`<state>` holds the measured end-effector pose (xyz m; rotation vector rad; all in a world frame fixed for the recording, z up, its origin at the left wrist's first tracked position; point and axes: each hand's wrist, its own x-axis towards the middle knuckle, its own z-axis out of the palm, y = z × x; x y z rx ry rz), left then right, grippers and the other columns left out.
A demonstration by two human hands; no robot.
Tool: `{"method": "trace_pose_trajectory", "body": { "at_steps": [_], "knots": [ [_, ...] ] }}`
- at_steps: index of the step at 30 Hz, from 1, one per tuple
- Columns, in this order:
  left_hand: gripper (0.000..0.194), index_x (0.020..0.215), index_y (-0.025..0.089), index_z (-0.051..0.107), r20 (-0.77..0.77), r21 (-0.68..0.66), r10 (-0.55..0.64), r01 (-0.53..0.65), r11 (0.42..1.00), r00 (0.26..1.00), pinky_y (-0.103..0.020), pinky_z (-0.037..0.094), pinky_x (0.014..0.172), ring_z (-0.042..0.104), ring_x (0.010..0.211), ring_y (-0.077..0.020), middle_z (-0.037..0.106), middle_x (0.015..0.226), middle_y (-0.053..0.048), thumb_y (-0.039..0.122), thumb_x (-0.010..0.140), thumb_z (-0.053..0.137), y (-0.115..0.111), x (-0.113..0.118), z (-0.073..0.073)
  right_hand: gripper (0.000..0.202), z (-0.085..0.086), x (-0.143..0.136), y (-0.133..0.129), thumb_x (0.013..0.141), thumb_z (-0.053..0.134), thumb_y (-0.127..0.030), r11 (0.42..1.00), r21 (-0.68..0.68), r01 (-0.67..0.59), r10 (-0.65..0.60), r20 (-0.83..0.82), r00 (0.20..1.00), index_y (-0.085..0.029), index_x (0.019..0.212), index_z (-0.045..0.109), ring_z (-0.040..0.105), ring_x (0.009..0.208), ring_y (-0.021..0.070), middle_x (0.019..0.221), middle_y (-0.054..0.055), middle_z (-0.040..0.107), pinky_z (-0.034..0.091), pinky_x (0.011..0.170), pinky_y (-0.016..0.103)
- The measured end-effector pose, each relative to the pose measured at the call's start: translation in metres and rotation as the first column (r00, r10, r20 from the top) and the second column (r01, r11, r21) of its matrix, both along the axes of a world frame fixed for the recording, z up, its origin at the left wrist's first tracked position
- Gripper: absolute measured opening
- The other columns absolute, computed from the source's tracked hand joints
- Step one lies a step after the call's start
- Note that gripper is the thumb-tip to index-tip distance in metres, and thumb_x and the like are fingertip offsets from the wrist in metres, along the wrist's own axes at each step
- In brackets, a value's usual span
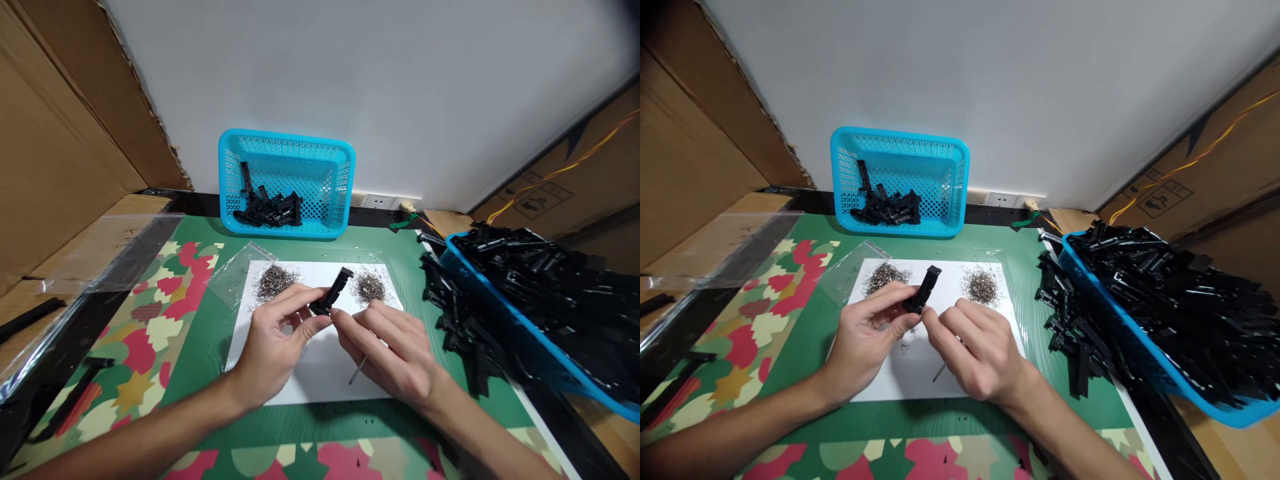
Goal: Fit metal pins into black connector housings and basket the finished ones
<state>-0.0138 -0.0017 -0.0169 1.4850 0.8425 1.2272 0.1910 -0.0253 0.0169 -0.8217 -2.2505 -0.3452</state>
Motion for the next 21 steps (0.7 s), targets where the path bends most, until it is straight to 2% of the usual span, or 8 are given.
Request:
{"method": "trace_pose_trajectory", "body": {
  "at_steps": [6, 12, 16, 21],
  "knots": [
    [0.028, 0.119, 0.023, 0.082, 0.016, -0.013, -0.003, 0.003, 1.0, 1.0, -0.026, 0.056, 0.07, 0.069, 0.093, -0.0202, 0.076, 0.113, -0.01, 0.031, 0.092, 0.081, -0.001, 0.0, 0.001, 0.035, -0.005, 0.001, 0.001, 0.097, 0.058, -0.002, 0.998, -0.041, -0.038, 0.034, -0.083, 0.996, -0.014, 0.128, 0.065, 0.047, 0.057, 0.0147, 0.068, 0.0, 0.056, 0.032, 0.051, 0.031],
    [0.028, 0.124, 0.028, 0.08, 0.077, 0.001, -0.066, 0.066, 0.998, 0.995, -0.021, 0.046, 0.053, 0.061, 0.07, -0.0109, 0.074, 0.111, -0.008, 0.026, 0.096, 0.076, -0.003, 0.0, 0.0, 0.038, -0.007, 0.0, 0.001, 0.093, 0.057, 0.003, 0.991, -0.088, -0.099, 0.084, -0.163, 0.983, -0.013, 0.127, 0.066, 0.043, 0.06, 0.0148, 0.07, 0.001, 0.056, 0.029, 0.052, 0.032],
    [0.03, 0.127, 0.028, 0.079, 0.046, -0.033, -0.096, 0.098, 0.995, 0.994, -0.021, 0.043, 0.055, 0.057, 0.071, -0.0108, 0.072, 0.106, -0.006, 0.028, 0.098, 0.075, -0.001, -0.001, 0.003, 0.038, -0.007, 0.001, 0.004, 0.094, 0.06, 0.001, 0.993, -0.081, -0.086, 0.072, -0.161, 0.984, -0.015, 0.128, 0.067, 0.044, 0.06, 0.0148, 0.07, 0.0, 0.059, 0.031, 0.053, 0.031],
    [0.031, 0.129, 0.025, 0.077, 0.049, -0.16, -0.159, 0.165, 0.973, 0.986, -0.023, 0.041, 0.058, 0.052, 0.072, -0.011, 0.068, 0.1, -0.006, 0.038, 0.103, 0.068, 0.0, -0.001, 0.003, 0.036, -0.006, 0.007, 0.01, 0.094, 0.065, 0.0, 0.992, -0.094, -0.086, 0.067, -0.189, 0.98, -0.018, 0.124, 0.071, 0.048, 0.064, 0.0146, 0.074, 0.002, 0.061, 0.036, 0.055, 0.029]
  ]
}}
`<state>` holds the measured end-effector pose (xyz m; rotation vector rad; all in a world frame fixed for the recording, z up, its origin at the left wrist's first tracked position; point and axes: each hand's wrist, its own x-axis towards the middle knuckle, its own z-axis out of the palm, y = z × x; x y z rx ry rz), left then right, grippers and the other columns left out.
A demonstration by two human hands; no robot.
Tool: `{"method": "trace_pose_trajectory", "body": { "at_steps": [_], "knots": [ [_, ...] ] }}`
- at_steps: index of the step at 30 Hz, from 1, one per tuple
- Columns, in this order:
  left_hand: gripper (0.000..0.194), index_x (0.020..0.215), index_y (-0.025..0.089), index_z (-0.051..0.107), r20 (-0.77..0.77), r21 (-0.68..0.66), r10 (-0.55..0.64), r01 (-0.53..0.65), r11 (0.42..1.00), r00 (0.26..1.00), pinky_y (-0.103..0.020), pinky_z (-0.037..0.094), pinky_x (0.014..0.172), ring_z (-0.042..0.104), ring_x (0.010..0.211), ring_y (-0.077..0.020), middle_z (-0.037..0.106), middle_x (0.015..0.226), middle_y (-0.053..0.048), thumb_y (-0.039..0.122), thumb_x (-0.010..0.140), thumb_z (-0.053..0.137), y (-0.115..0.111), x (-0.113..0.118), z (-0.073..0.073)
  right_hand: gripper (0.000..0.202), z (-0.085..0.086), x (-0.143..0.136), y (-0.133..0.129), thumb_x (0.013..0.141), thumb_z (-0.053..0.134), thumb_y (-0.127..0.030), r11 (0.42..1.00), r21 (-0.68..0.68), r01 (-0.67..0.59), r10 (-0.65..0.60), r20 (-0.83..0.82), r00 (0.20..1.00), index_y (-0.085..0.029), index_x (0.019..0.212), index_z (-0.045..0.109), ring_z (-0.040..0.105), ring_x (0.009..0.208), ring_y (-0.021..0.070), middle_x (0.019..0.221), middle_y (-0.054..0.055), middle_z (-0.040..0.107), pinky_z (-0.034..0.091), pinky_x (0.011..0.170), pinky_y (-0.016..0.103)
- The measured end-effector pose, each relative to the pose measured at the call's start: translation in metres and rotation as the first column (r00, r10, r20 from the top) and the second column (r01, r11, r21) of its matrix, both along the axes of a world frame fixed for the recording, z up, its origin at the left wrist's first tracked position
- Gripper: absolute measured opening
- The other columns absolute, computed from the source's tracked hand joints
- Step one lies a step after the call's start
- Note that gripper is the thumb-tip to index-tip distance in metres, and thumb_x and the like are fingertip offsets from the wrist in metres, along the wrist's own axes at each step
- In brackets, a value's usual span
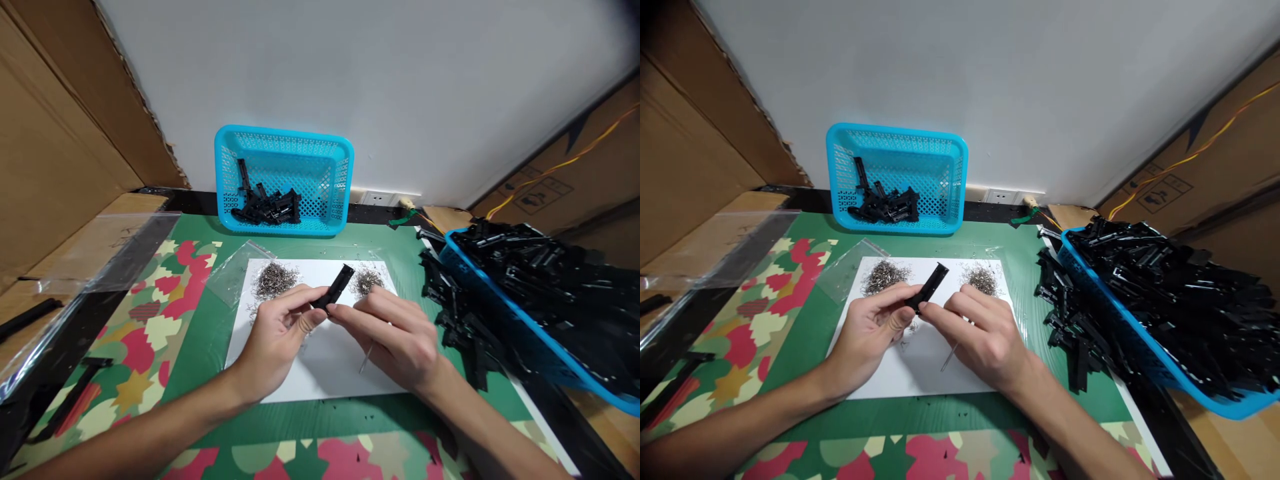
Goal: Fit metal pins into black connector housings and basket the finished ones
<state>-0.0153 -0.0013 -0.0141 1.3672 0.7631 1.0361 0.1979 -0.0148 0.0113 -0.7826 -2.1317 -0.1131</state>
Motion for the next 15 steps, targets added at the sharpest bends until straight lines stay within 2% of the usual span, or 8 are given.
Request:
{"method": "trace_pose_trajectory", "body": {
  "at_steps": [3, 7, 9, 11, 13, 15],
  "knots": [
    [0.035, 0.13, 0.022, 0.075, -0.033, -0.018, -0.064, 0.064, 0.998, 0.997, -0.024, 0.04, 0.059, 0.05, 0.069, -0.011, 0.064, 0.09, -0.004, 0.043, 0.108, 0.056, 0.0, -0.001, -0.001, 0.033, 0.004, 0.003, 0.002, 0.095, 0.063, 0.0, 1.0, -0.01, -0.02, 0.02, 0.012, 1.0, -0.016, 0.122, 0.073, 0.047, 0.064, 0.0147, 0.074, 0.003, 0.062, 0.036, 0.056, 0.029],
    [0.039, 0.124, 0.02, 0.076, -0.197, 0.137, -0.066, 0.095, 0.986, 0.978, -0.028, 0.045, 0.069, 0.058, 0.079, -0.0149, 0.064, 0.09, -0.005, 0.042, 0.112, 0.047, 0.002, -0.004, 0.004, 0.029, 0.004, 0.006, 0.004, 0.096, 0.063, -0.001, 1.0, -0.022, -0.011, 0.011, 0.012, 1.0, -0.018, 0.114, 0.077, 0.045, 0.063, 0.0148, 0.07, 0.002, 0.062, 0.035, 0.057, 0.029],
    [0.036, 0.131, 0.023, 0.072, -0.286, 0.252, -0.009, 0.084, 0.964, 0.958, -0.029, 0.048, 0.074, 0.062, 0.088, -0.0169, 0.068, 0.104, -0.007, 0.041, 0.111, 0.05, 0.004, -0.006, 0.006, 0.027, 0.002, 0.009, 0.007, 0.095, 0.065, -0.001, 0.999, -0.045, -0.004, 0.004, -0.005, 1.0, -0.018, 0.111, 0.078, 0.046, 0.062, 0.0142, 0.068, 0.002, 0.062, 0.036, 0.057, 0.029],
    [0.035, 0.138, 0.024, 0.067, -0.359, 0.382, 0.087, 0.061, 0.922, 0.929, -0.03, 0.051, 0.077, 0.063, 0.094, -0.0178, 0.069, 0.119, -0.007, 0.039, 0.106, 0.06, 0.006, -0.008, 0.006, 0.024, -0.002, 0.013, 0.01, 0.095, 0.067, -0.002, 0.997, -0.082, -0.008, 0.006, -0.019, 1.0, -0.017, 0.109, 0.079, 0.048, 0.062, 0.0134, 0.068, 0.001, 0.063, 0.037, 0.057, 0.028],
    [0.035, 0.134, 0.023, 0.066, -0.377, 0.505, 0.204, 0.015, 0.863, 0.903, -0.029, 0.052, 0.076, 0.064, 0.09, -0.0165, 0.071, 0.118, -0.006, 0.034, 0.101, 0.07, 0.008, -0.009, 0.004, 0.02, -0.007, 0.016, 0.014, 0.095, 0.069, -0.004, 0.992, -0.126, -0.023, 0.02, -0.025, 0.999, -0.015, 0.108, 0.079, 0.051, 0.062, 0.0129, 0.07, 0.002, 0.064, 0.037, 0.058, 0.028],
    [0.026, 0.123, 0.021, 0.07, -0.356, 0.594, 0.297, -0.031, 0.804, 0.886, -0.028, 0.052, 0.075, 0.065, 0.082, -0.0148, 0.075, 0.106, -0.003, 0.029, 0.098, 0.074, 0.008, -0.009, 0.001, 0.017, -0.011, 0.018, 0.017, 0.096, 0.069, -0.006, 0.985, -0.166, -0.038, 0.035, -0.02, 0.999, -0.014, 0.107, 0.079, 0.052, 0.062, 0.0126, 0.07, 0.002, 0.063, 0.037, 0.058, 0.028]
  ]
}}
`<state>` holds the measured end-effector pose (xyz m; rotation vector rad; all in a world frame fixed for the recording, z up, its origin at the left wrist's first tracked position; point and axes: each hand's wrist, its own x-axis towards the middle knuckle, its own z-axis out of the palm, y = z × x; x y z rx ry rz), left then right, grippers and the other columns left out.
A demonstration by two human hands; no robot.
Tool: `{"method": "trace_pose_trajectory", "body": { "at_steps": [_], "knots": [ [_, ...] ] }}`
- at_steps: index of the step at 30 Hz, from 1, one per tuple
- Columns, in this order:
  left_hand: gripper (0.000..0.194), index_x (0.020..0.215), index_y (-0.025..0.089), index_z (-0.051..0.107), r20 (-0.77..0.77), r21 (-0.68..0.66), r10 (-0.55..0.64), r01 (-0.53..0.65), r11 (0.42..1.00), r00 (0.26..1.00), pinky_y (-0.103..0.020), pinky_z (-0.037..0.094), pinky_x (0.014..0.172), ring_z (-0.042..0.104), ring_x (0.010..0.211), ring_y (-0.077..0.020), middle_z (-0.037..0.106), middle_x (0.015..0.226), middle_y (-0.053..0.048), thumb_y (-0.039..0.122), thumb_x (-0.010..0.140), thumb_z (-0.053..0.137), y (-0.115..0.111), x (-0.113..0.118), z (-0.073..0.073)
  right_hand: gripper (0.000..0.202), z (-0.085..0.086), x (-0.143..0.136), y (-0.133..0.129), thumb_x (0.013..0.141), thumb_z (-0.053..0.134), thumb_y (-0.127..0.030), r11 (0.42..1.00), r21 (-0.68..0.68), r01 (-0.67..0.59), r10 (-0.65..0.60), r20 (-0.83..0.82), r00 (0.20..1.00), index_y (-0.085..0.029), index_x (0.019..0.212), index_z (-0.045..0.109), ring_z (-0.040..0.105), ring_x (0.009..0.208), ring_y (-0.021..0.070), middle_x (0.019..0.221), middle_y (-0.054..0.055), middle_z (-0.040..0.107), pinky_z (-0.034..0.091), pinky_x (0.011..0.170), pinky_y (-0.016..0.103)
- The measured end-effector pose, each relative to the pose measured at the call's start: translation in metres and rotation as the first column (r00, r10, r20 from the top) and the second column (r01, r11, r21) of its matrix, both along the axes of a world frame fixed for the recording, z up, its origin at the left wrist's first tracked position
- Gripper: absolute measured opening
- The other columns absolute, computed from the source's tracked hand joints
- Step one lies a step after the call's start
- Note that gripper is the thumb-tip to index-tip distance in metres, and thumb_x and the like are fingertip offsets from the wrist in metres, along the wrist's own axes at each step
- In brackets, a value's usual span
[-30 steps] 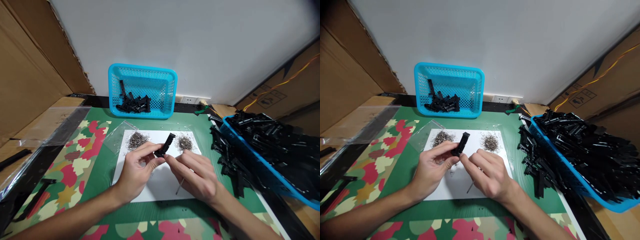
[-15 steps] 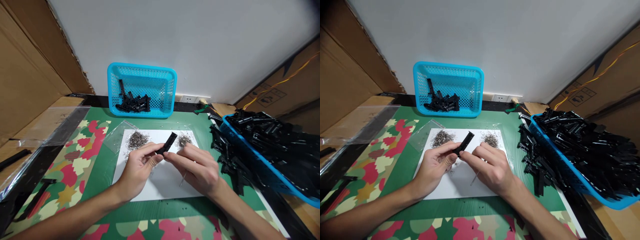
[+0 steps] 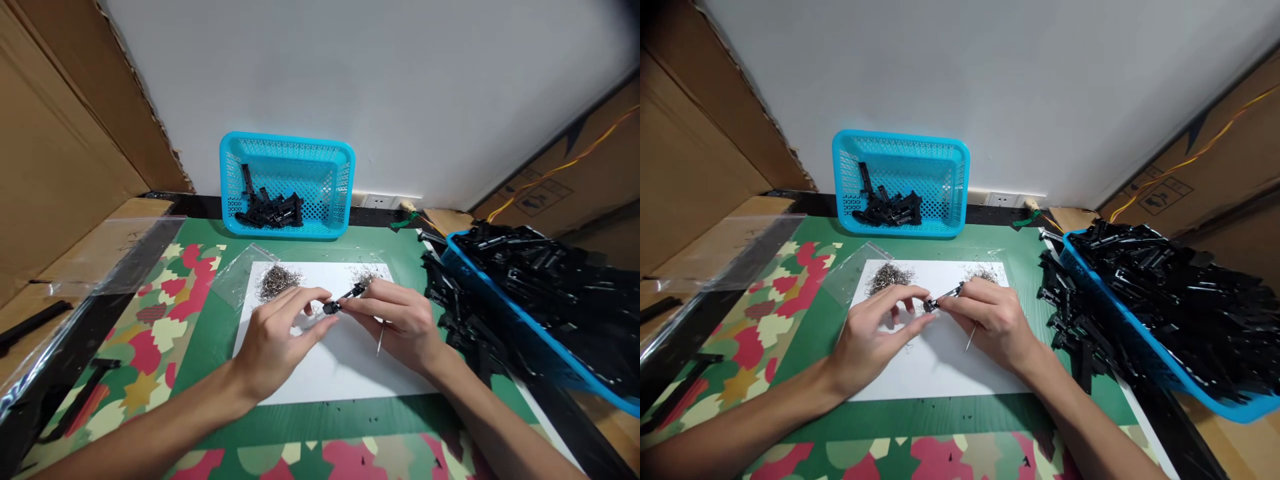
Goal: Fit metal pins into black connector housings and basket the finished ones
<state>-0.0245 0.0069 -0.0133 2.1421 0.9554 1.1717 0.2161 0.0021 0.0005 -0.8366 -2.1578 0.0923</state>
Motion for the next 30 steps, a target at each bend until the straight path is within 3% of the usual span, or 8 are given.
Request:
{"method": "trace_pose_trajectory", "body": {
  "at_steps": [6, 11, 15, 20, 23, 25, 28, 30],
  "knots": [
    [0.016, 0.11, 0.018, 0.076, -0.042, 0.152, 0.046, -0.04, 0.988, 0.998, -0.029, 0.054, 0.072, 0.07, 0.076, -0.0156, 0.077, 0.088, -0.001, 0.021, 0.095, 0.076, 0.001, 0.0, -0.004, 0.01, 0.005, 0.006, 0.003, 0.1, 0.07, -0.019, 0.979, -0.202, -0.016, 0.027, 0.051, 0.998, -0.018, 0.107, 0.078, 0.051, 0.061, 0.0106, 0.07, -0.002, 0.055, 0.037, 0.057, 0.025],
    [0.018, 0.108, 0.02, 0.078, -0.157, 0.17, 0.051, -0.024, 0.985, 0.986, -0.03, 0.052, 0.066, 0.07, 0.071, -0.0168, 0.077, 0.083, 0.0, 0.017, 0.09, 0.077, 0.0, 0.002, -0.007, 0.02, 0.016, 0.012, 0.004, 0.106, 0.057, -0.026, 0.877, -0.472, 0.085, -0.036, 0.112, 0.993, -0.021, 0.122, 0.068, 0.058, 0.079, 0.016, 0.094, 0.004, 0.065, 0.046, 0.069, 0.028],
    [0.01, 0.101, 0.018, 0.077, -0.238, 0.257, 0.054, 0.009, 0.966, 0.97, -0.031, 0.05, 0.064, 0.07, 0.07, -0.0184, 0.078, 0.081, -0.001, 0.017, 0.092, 0.074, -0.001, 0.004, -0.01, 0.03, 0.016, 0.01, 0.006, 0.111, 0.042, -0.017, 0.923, -0.379, 0.066, 0.009, 0.194, 0.981, -0.02, 0.129, 0.066, 0.061, 0.096, 0.0212, 0.103, 0.009, 0.067, 0.051, 0.081, 0.034],
    [0.005, 0.089, 0.017, 0.074, -0.257, 0.359, 0.065, 0.033, 0.933, 0.964, -0.032, 0.045, 0.061, 0.067, 0.066, -0.0183, 0.077, 0.076, 0.0, 0.015, 0.092, 0.072, -0.001, 0.005, -0.012, 0.042, 0.011, 0.012, 0.007, 0.108, 0.048, -0.012, 0.973, -0.206, 0.104, -0.036, 0.313, 0.949, -0.024, 0.146, 0.06, 0.062, 0.109, 0.0261, 0.121, 0.013, 0.07, 0.053, 0.092, 0.043],
    [0.007, 0.088, 0.018, 0.073, -0.281, 0.374, 0.062, 0.05, 0.926, 0.958, -0.033, 0.043, 0.061, 0.065, 0.066, -0.0187, 0.076, 0.076, 0.0, 0.014, 0.094, 0.071, -0.002, 0.005, -0.011, 0.039, 0.01, 0.013, 0.004, 0.107, 0.054, -0.011, 0.984, -0.135, 0.118, -0.09, 0.199, 0.976, -0.026, 0.141, 0.065, 0.067, 0.11, 0.0239, 0.129, 0.012, 0.07, 0.056, 0.089, 0.039],
    [0.007, 0.089, 0.018, 0.072, -0.303, 0.377, 0.053, 0.069, 0.924, 0.951, -0.033, 0.042, 0.061, 0.065, 0.069, -0.0194, 0.075, 0.077, -0.001, 0.014, 0.095, 0.07, -0.003, 0.004, -0.01, 0.029, 0.01, 0.008, 0.0, 0.103, 0.061, -0.012, 0.982, -0.124, 0.14, -0.136, 0.039, 0.99, -0.025, 0.126, 0.073, 0.072, 0.102, 0.0211, 0.12, 0.01, 0.075, 0.058, 0.084, 0.034],
    [0.008, 0.089, 0.017, 0.07, -0.327, 0.373, 0.039, 0.091, 0.923, 0.944, -0.033, 0.042, 0.062, 0.063, 0.073, -0.0204, 0.074, 0.078, -0.001, 0.014, 0.096, 0.068, -0.003, 0.004, -0.009, 0.005, 0.011, -0.009, -0.007, 0.096, 0.076, -0.018, 0.943, -0.28, 0.178, -0.246, -0.233, 0.941, -0.022, 0.097, 0.078, 0.075, 0.078, 0.0173, 0.092, 0.004, 0.08, 0.06, 0.071, 0.028],
    [0.009, 0.087, 0.017, 0.069, -0.327, 0.373, 0.037, 0.093, 0.923, 0.944, -0.033, 0.042, 0.062, 0.062, 0.073, -0.0203, 0.073, 0.077, -0.001, 0.014, 0.096, 0.068, -0.003, 0.004, -0.009, 0.008, 0.011, -0.021, -0.01, 0.094, 0.078, -0.021, 0.892, -0.429, 0.147, -0.301, -0.319, 0.898, -0.021, 0.086, 0.076, 0.074, 0.069, 0.0156, 0.082, 0.002, 0.078, 0.059, 0.064, 0.025]
  ]
}}
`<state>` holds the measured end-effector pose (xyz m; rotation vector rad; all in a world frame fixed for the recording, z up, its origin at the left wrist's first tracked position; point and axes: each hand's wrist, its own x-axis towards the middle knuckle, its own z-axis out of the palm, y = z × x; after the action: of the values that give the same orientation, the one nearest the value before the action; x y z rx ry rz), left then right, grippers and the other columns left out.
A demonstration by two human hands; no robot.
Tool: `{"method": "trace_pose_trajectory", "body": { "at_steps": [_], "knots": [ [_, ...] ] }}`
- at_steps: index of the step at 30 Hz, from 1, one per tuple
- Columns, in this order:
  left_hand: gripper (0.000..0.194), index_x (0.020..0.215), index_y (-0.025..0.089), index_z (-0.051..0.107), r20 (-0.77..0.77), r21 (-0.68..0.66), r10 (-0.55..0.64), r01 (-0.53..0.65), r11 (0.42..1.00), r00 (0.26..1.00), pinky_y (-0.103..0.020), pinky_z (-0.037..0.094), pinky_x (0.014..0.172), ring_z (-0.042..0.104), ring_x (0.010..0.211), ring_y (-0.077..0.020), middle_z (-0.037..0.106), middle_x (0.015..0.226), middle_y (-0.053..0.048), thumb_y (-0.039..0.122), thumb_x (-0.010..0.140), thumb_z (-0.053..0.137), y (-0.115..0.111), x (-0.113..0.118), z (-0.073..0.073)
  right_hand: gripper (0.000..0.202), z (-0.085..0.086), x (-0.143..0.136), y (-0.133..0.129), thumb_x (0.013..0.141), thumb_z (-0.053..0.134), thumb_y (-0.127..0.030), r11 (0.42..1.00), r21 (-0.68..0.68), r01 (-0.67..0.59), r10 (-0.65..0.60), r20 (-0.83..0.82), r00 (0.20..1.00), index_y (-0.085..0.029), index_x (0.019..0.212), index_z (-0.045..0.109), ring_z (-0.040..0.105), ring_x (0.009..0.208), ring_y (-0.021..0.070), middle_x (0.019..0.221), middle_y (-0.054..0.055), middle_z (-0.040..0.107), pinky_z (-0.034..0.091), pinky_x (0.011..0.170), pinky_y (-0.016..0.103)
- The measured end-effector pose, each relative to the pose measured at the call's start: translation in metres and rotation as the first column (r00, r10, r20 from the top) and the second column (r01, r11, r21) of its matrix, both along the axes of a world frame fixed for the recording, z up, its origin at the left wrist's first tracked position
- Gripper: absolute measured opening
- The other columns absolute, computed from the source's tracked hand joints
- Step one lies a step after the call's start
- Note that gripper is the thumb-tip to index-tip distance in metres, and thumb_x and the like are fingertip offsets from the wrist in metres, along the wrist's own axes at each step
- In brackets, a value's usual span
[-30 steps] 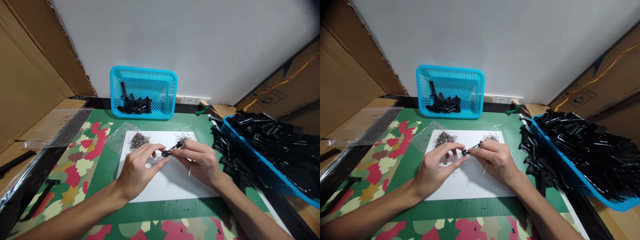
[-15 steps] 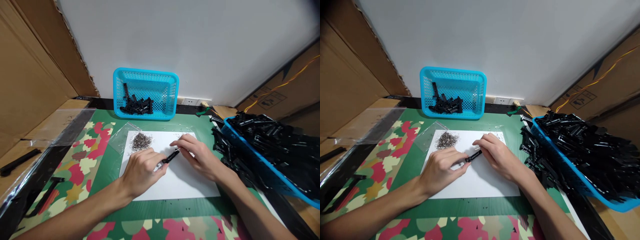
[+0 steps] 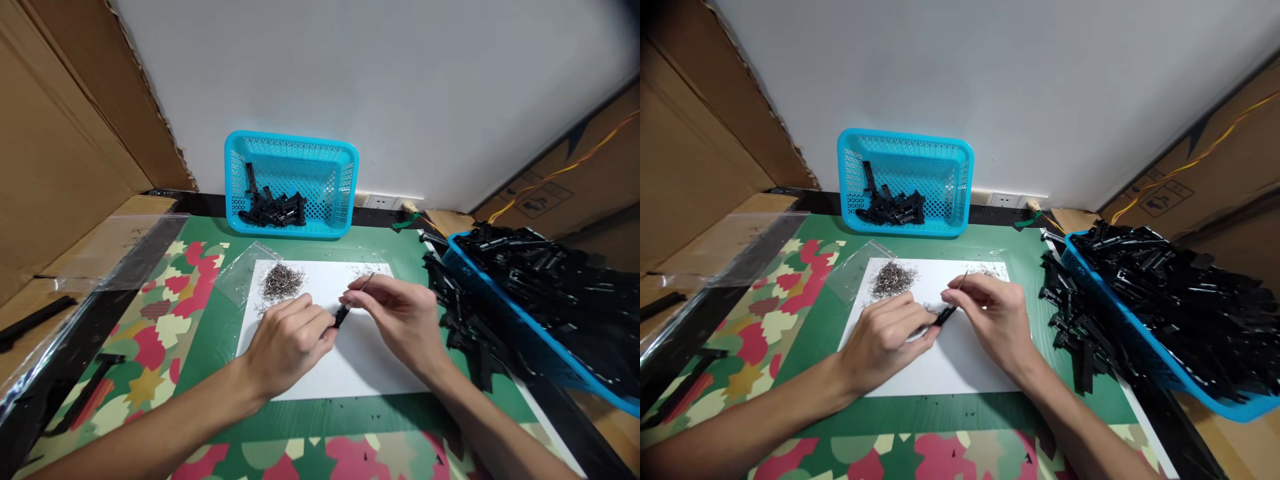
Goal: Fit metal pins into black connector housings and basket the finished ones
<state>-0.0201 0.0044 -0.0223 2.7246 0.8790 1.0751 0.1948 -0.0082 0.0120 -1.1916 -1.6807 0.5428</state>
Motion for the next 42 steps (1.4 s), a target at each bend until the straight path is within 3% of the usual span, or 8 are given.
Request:
{"method": "trace_pose_trajectory", "body": {
  "at_steps": [3, 6, 17, 23, 32, 34, 38, 42],
  "knots": [
    [0.011, 0.086, 0.017, 0.068, 0.003, 0.009, -0.002, 0.002, 1.0, 1.0, -0.033, 0.042, 0.062, 0.06, 0.072, -0.02, 0.071, 0.076, -0.001, 0.012, 0.095, 0.067, 0.0, 0.0, -0.001, 0.014, -0.002, -0.012, -0.003, 0.094, 0.078, -0.024, 0.993, -0.119, -0.015, 0.007, -0.072, 0.997, -0.02, 0.08, 0.074, 0.072, 0.064, 0.0141, 0.077, 0.001, 0.077, 0.057, 0.06, 0.023],
    [0.014, 0.083, 0.017, 0.068, -0.003, 0.014, 0.003, -0.003, 1.0, 1.0, -0.033, 0.043, 0.062, 0.059, 0.072, -0.0199, 0.07, 0.075, -0.001, 0.011, 0.095, 0.066, 0.001, 0.0, -0.002, 0.016, -0.006, -0.015, -0.005, 0.092, 0.078, -0.025, 0.988, -0.152, -0.023, 0.012, -0.073, 0.997, -0.02, 0.079, 0.073, 0.072, 0.063, 0.0135, 0.075, 0.0, 0.076, 0.056, 0.059, 0.022],
    [0.012, 0.087, 0.017, 0.069, -0.05, -0.008, -0.005, 0.004, 1.0, 0.999, -0.033, 0.044, 0.064, 0.062, 0.073, -0.0194, 0.071, 0.078, -0.002, 0.015, 0.098, 0.064, 0.0, -0.001, -0.001, 0.027, -0.005, -0.014, -0.006, 0.102, 0.066, -0.028, 0.998, -0.016, -0.06, 0.062, 0.195, 0.979, -0.02, 0.076, 0.07, 0.056, 0.056, 0.0112, 0.066, 0.0, 0.068, 0.044, 0.053, 0.026],
    [0.012, 0.092, 0.016, 0.072, -0.023, -0.083, -0.029, 0.027, 0.996, 0.999, -0.033, 0.046, 0.063, 0.063, 0.071, -0.0191, 0.068, 0.075, -0.002, 0.015, 0.099, 0.061, -0.001, -0.003, -0.002, 0.025, -0.009, -0.017, -0.008, 0.102, 0.064, -0.02, 0.994, 0.072, -0.081, 0.066, 0.192, 0.979, -0.02, 0.077, 0.069, 0.059, 0.058, 0.012, 0.069, 0.0, 0.07, 0.045, 0.057, 0.028],
    [0.019, 0.086, 0.016, 0.066, 0.075, -0.112, -0.06, 0.068, 0.991, 0.995, -0.031, 0.049, 0.062, 0.064, 0.069, -0.0186, 0.065, 0.073, -0.002, 0.009, 0.099, 0.055, 0.002, -0.001, -0.002, 0.026, -0.027, -0.021, -0.011, 0.102, 0.064, -0.026, 0.995, 0.088, -0.055, 0.046, 0.099, 0.994, -0.02, 0.078, 0.073, 0.066, 0.058, 0.0152, 0.07, 0.003, 0.074, 0.052, 0.057, 0.029],
    [0.02, 0.084, 0.017, 0.064, 0.072, -0.116, -0.039, 0.047, 0.992, 0.997, -0.03, 0.049, 0.062, 0.064, 0.07, -0.0184, 0.065, 0.073, -0.001, 0.009, 0.1, 0.054, 0.003, -0.001, -0.001, 0.023, -0.024, -0.022, -0.009, 0.102, 0.065, -0.025, 0.992, 0.115, -0.044, 0.038, 0.054, 0.998, -0.02, 0.081, 0.074, 0.068, 0.061, 0.016, 0.072, 0.003, 0.075, 0.055, 0.06, 0.029],
    [0.015, 0.115, 0.019, 0.067, 0.136, -0.172, 0.028, -0.004, 0.985, 0.99, -0.031, 0.055, 0.07, 0.068, 0.08, -0.0194, 0.072, 0.094, -0.004, 0.02, 0.104, 0.057, 0.006, -0.003, -0.003, 0.017, -0.009, -0.014, -0.004, 0.105, 0.058, -0.02, 0.971, 0.234, 0.047, -0.047, -0.003, 0.999, -0.021, 0.097, 0.073, 0.072, 0.076, 0.0185, 0.086, 0.006, 0.077, 0.058, 0.071, 0.032],
    [0.019, 0.122, 0.023, 0.066, 0.197, -0.224, 0.094, -0.049, 0.973, 0.976, -0.03, 0.057, 0.071, 0.07, 0.078, -0.0182, 0.074, 0.104, -0.004, 0.028, 0.107, 0.057, 0.008, -0.004, -0.007, 0.023, 0.006, 0.009, -0.006, 0.107, 0.049, -0.016, 0.958, 0.285, 0.037, -0.086, 0.164, 0.983, -0.021, 0.114, 0.07, 0.067, 0.081, 0.0195, 0.091, 0.008, 0.072, 0.056, 0.072, 0.034]
  ]
}}
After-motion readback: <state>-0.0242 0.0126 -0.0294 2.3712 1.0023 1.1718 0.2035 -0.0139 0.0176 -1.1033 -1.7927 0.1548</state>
